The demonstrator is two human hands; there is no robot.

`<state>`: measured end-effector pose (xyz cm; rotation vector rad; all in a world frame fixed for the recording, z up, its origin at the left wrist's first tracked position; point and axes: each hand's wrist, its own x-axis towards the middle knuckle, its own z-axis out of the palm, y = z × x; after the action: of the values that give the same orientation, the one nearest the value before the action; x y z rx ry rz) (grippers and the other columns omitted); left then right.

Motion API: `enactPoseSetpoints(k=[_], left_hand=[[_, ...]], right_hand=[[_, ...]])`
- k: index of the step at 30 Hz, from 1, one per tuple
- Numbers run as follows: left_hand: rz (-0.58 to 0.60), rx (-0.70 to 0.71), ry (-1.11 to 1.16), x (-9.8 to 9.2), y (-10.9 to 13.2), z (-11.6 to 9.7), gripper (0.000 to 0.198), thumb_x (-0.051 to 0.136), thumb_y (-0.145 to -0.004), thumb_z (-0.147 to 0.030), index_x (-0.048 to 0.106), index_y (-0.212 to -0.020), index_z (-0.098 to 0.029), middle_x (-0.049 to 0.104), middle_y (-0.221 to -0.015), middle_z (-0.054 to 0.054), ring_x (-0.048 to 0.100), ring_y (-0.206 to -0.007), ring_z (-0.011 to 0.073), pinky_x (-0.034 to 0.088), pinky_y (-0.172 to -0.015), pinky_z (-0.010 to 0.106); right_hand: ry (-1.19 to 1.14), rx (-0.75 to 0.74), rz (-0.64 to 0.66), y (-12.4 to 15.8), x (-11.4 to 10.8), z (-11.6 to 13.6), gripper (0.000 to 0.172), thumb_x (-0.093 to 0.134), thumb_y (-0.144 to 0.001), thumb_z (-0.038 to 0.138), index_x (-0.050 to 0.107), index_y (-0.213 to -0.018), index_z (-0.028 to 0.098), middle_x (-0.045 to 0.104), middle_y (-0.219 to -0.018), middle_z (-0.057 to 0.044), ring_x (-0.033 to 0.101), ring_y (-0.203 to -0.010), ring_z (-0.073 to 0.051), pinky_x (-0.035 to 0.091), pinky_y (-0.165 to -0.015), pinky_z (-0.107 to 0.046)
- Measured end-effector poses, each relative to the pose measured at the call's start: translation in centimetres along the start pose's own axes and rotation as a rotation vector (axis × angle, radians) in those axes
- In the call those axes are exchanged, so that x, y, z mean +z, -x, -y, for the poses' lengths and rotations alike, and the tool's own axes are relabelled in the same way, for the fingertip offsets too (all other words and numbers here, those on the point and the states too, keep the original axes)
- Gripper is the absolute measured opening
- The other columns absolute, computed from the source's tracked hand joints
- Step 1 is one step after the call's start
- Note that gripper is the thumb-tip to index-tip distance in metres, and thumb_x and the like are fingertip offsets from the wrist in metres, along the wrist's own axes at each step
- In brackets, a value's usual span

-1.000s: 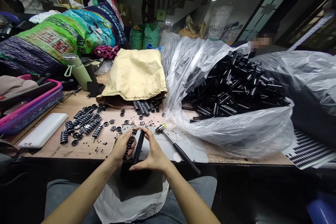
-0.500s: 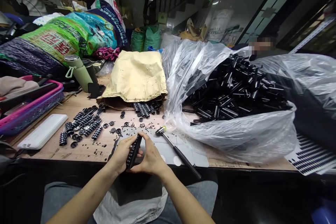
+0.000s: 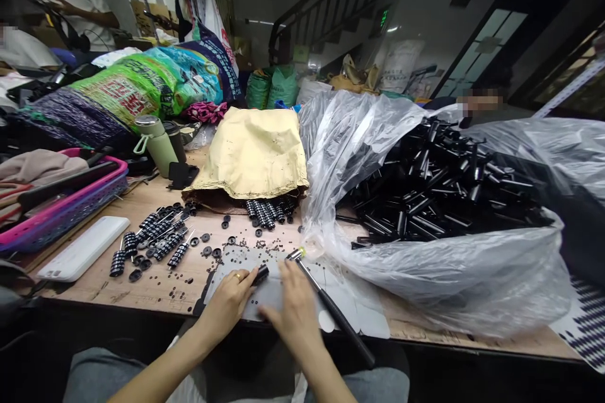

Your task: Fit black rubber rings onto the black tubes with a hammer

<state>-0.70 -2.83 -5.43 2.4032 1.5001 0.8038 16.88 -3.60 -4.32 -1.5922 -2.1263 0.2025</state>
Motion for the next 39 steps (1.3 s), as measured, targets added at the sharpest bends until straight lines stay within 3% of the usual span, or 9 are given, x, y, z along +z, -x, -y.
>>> enactPoseSetpoints(k=[3,6,10,13,16,21,29,35,39], left_hand=[[0.010,0.165,-0.110,-0.7,-0.1,1.0,0.036,0.038,-0.084,-0.011,0.048,-0.118,-0.016,0.058,-0.091,0.009,0.053,-0.082,0.0177,0.045,-0.072,0.034],[0.017,0.204,-0.218,-1.4,-0.4,1.3,0.038,0.036,-0.083,-0.006,0.049,-0.116,-0.018,0.059,-0.092,0.008,0.053,-0.086,0.0187,0.040,-0.078,0.039],[0.040,0.195,-0.272,-1.9,-0.8,1.4,0.043,0.037,-0.079,-0.002,0.048,-0.117,-0.018,0.060,-0.094,0.008,0.053,-0.087,0.0196,0.037,-0.082,0.043],[0.065,0.184,-0.293,-1.8,-0.8,1.3,0.041,0.035,-0.080,-0.004,0.048,-0.117,-0.019,0.061,-0.096,0.008,0.053,-0.088,0.0198,0.037,-0.082,0.044],[0.077,0.129,-0.335,-1.1,-0.4,0.5,0.041,0.033,-0.082,-0.005,0.046,-0.119,-0.017,0.060,-0.105,0.009,0.054,-0.093,0.0206,0.036,-0.085,0.045],[0.096,0.136,-0.328,1.2,0.3,-1.8,0.061,0.037,-0.082,-0.042,0.028,-0.132,-0.007,0.033,-0.136,0.018,0.025,-0.127,0.0276,0.020,-0.102,0.047],[0.111,0.169,-0.326,2.9,0.2,-0.7,0.060,0.030,-0.080,-0.018,0.013,-0.136,-0.004,0.034,-0.135,0.019,0.030,-0.125,0.0234,0.026,-0.101,0.041],[0.118,0.151,-0.235,1.6,0.3,-1.5,0.066,0.032,-0.083,-0.044,0.021,-0.135,-0.006,0.028,-0.138,0.017,0.021,-0.129,0.0254,0.020,-0.104,0.042],[0.123,0.151,-0.246,1.9,1.0,-1.6,0.066,0.033,-0.082,-0.043,0.018,-0.136,-0.007,0.023,-0.141,0.016,0.019,-0.130,0.0257,0.017,-0.105,0.042]], right_hand=[[0.286,0.228,-0.029,0.9,-2.5,-3.7,0.023,0.049,-0.079,0.038,0.053,-0.087,0.016,0.055,-0.093,-0.014,0.051,-0.093,-0.031,0.042,-0.076,-0.045],[0.268,0.309,0.091,1.5,-4.4,-4.4,0.026,0.035,-0.087,0.038,0.047,-0.074,0.019,0.056,-0.074,-0.008,0.056,-0.071,-0.024,0.042,-0.060,-0.034],[-0.086,0.315,0.143,1.9,-4.9,-1.0,0.032,0.020,-0.091,0.041,0.043,-0.081,0.022,0.054,-0.060,0.000,0.053,-0.052,-0.016,0.036,-0.050,-0.024],[-0.081,0.298,0.220,1.8,-4.3,1.2,0.036,0.017,-0.091,0.042,0.042,-0.075,0.022,0.051,-0.052,0.001,0.052,-0.048,-0.016,0.032,-0.047,-0.023],[-0.034,0.309,0.303,1.3,-5.0,2.3,0.037,0.018,-0.091,0.043,0.040,-0.070,0.022,0.051,-0.051,0.001,0.052,-0.049,-0.018,0.030,-0.048,-0.024],[-0.207,0.212,0.128,0.4,-7.6,5.8,0.039,0.014,-0.091,0.045,0.040,-0.073,0.022,0.051,-0.053,0.001,0.049,-0.046,-0.015,0.031,-0.046,-0.023],[-0.012,0.090,0.422,0.5,-2.9,7.6,0.040,0.018,-0.092,0.037,0.053,-0.089,0.019,0.065,-0.068,-0.007,0.059,-0.058,-0.020,0.032,-0.050,-0.025],[-0.234,0.151,0.223,-0.3,-7.6,7.5,0.044,0.015,-0.091,0.045,0.044,-0.070,0.021,0.054,-0.054,0.000,0.049,-0.047,-0.014,0.031,-0.047,-0.022],[-0.249,0.093,0.200,-0.2,-6.7,8.3,0.047,0.011,-0.091,0.044,0.049,-0.079,0.019,0.058,-0.062,-0.004,0.054,-0.051,-0.015,0.035,-0.049,-0.023]])
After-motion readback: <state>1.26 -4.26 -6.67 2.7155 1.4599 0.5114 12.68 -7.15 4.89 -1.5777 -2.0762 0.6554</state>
